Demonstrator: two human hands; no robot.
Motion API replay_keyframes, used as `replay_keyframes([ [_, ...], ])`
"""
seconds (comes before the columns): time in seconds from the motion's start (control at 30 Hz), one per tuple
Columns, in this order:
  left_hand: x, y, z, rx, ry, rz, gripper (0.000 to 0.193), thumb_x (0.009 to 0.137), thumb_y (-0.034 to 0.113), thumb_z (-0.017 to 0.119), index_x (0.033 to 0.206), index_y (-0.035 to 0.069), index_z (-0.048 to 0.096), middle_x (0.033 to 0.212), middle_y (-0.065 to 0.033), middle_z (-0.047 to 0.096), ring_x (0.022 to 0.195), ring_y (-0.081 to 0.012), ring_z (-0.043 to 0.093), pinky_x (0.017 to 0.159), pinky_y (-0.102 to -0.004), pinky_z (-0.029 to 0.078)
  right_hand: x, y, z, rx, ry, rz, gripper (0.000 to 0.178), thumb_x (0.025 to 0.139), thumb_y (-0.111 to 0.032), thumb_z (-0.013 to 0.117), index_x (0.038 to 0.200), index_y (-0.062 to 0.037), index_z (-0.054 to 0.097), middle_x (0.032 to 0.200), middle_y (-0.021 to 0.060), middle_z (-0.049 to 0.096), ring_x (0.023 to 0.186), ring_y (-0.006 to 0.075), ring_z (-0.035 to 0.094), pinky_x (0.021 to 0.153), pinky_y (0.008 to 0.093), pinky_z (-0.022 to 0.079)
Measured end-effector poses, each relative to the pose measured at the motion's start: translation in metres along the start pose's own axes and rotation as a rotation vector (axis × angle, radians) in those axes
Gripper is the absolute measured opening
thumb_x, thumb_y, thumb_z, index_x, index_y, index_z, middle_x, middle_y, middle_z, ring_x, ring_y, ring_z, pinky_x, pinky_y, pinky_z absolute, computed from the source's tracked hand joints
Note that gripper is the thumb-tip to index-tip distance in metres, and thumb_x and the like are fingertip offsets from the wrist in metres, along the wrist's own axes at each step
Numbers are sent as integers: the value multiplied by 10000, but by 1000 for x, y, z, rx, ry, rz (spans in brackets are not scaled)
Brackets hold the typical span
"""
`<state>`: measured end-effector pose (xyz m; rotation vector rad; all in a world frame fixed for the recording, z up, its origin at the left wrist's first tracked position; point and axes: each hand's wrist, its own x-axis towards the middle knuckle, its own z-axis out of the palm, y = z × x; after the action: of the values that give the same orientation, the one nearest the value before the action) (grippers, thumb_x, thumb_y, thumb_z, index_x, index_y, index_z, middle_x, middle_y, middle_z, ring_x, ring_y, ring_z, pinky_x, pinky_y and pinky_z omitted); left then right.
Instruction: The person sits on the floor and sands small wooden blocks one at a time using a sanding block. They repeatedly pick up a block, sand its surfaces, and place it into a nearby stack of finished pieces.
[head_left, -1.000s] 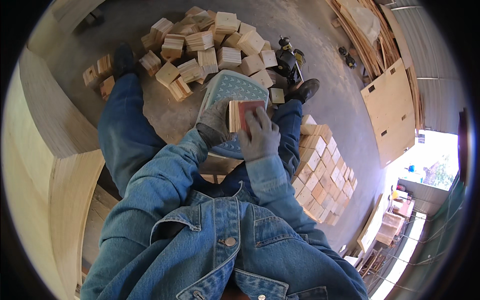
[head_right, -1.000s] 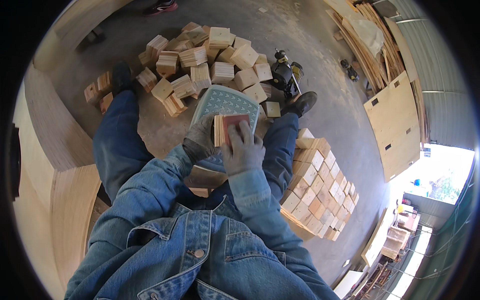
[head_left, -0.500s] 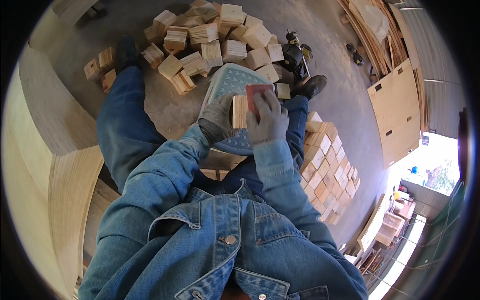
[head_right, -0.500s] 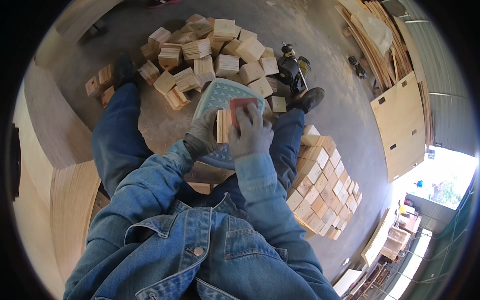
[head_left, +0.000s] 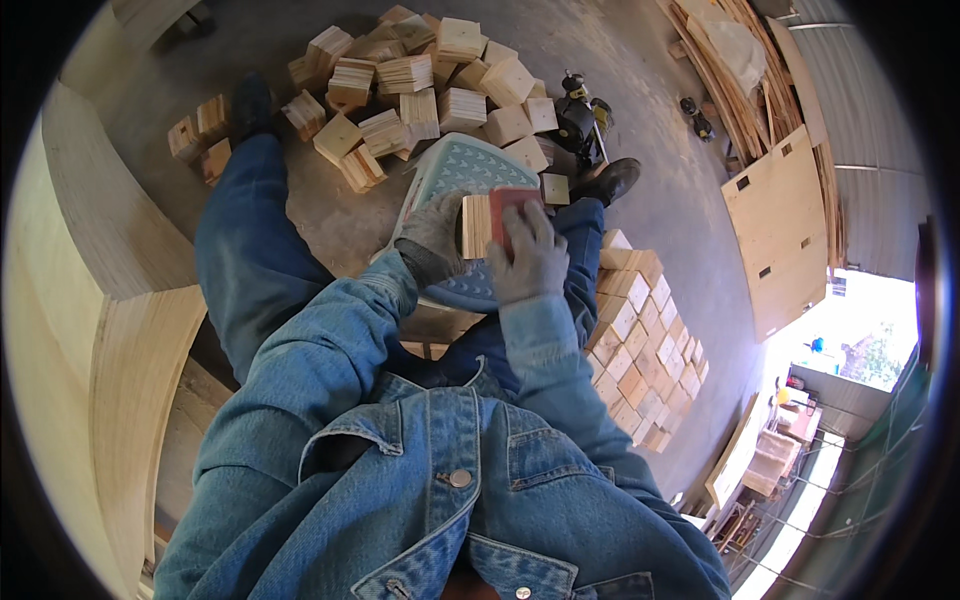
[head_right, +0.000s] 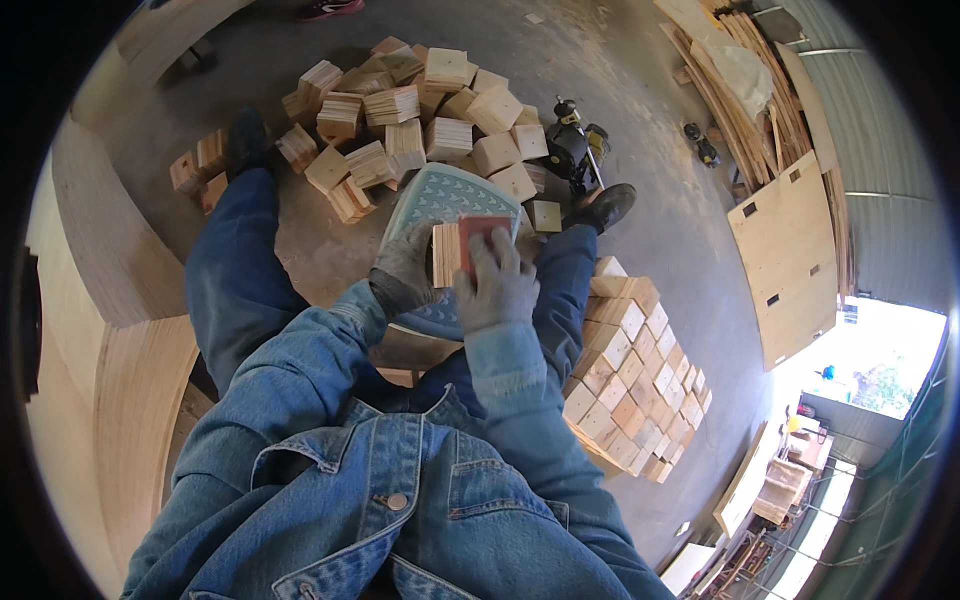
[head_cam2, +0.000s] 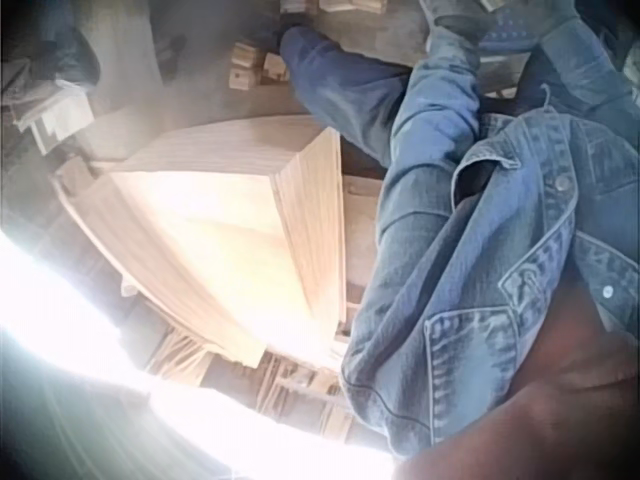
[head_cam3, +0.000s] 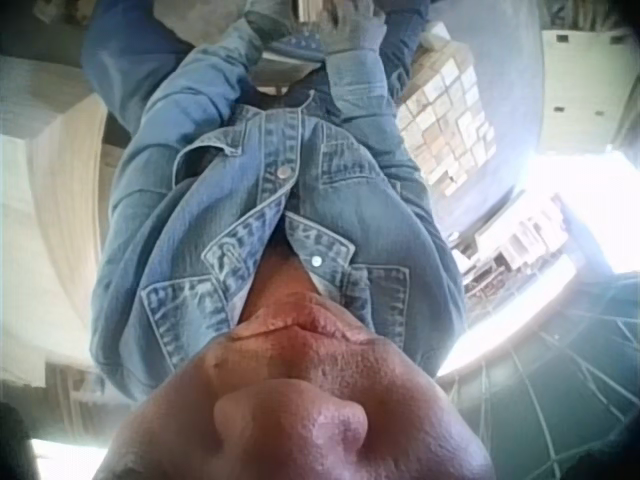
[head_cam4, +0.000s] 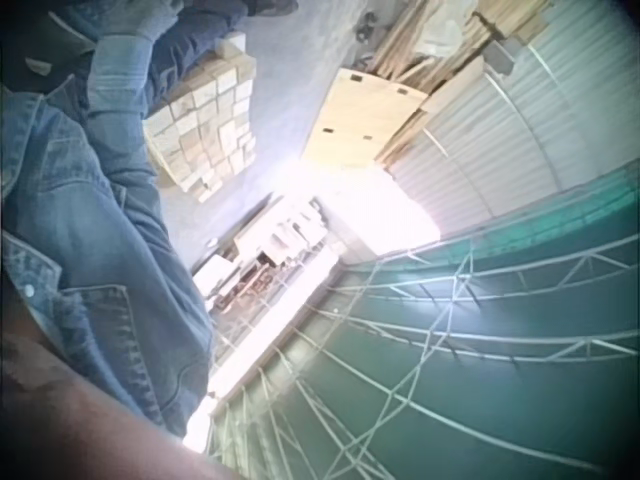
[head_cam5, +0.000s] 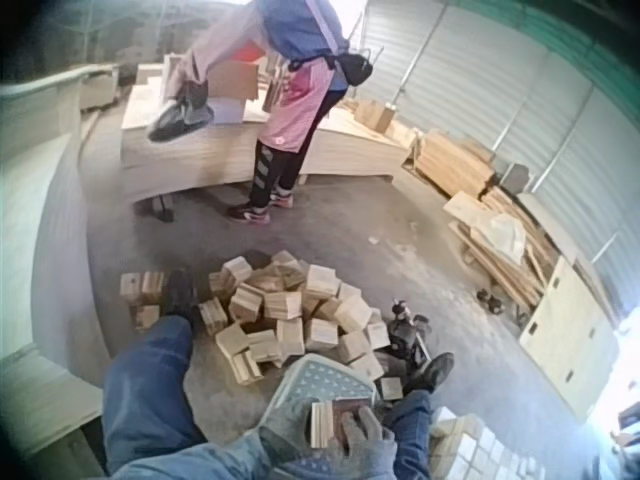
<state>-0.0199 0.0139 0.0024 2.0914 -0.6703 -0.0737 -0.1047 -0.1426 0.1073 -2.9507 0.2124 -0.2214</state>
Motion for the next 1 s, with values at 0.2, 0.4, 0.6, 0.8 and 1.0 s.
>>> replay_keyframes([
  [0.2,-1,-1,1,-39,27,1,843,748,363,915,1428,69,512,1283,-227,649,1186,-436,644,1030,-509,539,-55,-8,-7,34,37,-46,560,830,-285,792,1374,-180,708,1533,129,536,1281,437,576,1056,568,477],
  [0.4,1,-3,2,-92,16,35,794,765,347,904,1406,78,520,1276,-213,651,1162,-428,653,1017,-503,543,-31,-13,-9,19,15,-65,543,831,-284,786,1362,-196,713,1541,107,534,1269,454,575,1036,583,485],
  [0.6,0,-14,12,-82,51,27,875,700,349,931,1423,94,507,1278,-205,641,1165,-416,648,1015,-497,542,35,-15,10,-45,3,-53,525,873,-354,744,1384,-241,697,1558,88,525,1316,479,535,1046,605,486],
  [0.8,4,5,5,-44,-35,-100,922,669,399,941,1427,95,513,1301,-200,629,1176,-414,634,1032,-513,529,69,-13,17,-19,-56,45,541,881,-387,744,1404,-257,687,1589,76,506,1334,488,523,1068,611,475],
  [1.0,0,-13,17,3,41,-3,843,723,391,903,1425,104,534,1353,-180,607,1265,-405,584,1115,-496,474,13,-31,-5,-24,-107,-23,616,844,-361,786,1418,-165,678,1563,149,521,1379,424,538,1136,536,448],
])
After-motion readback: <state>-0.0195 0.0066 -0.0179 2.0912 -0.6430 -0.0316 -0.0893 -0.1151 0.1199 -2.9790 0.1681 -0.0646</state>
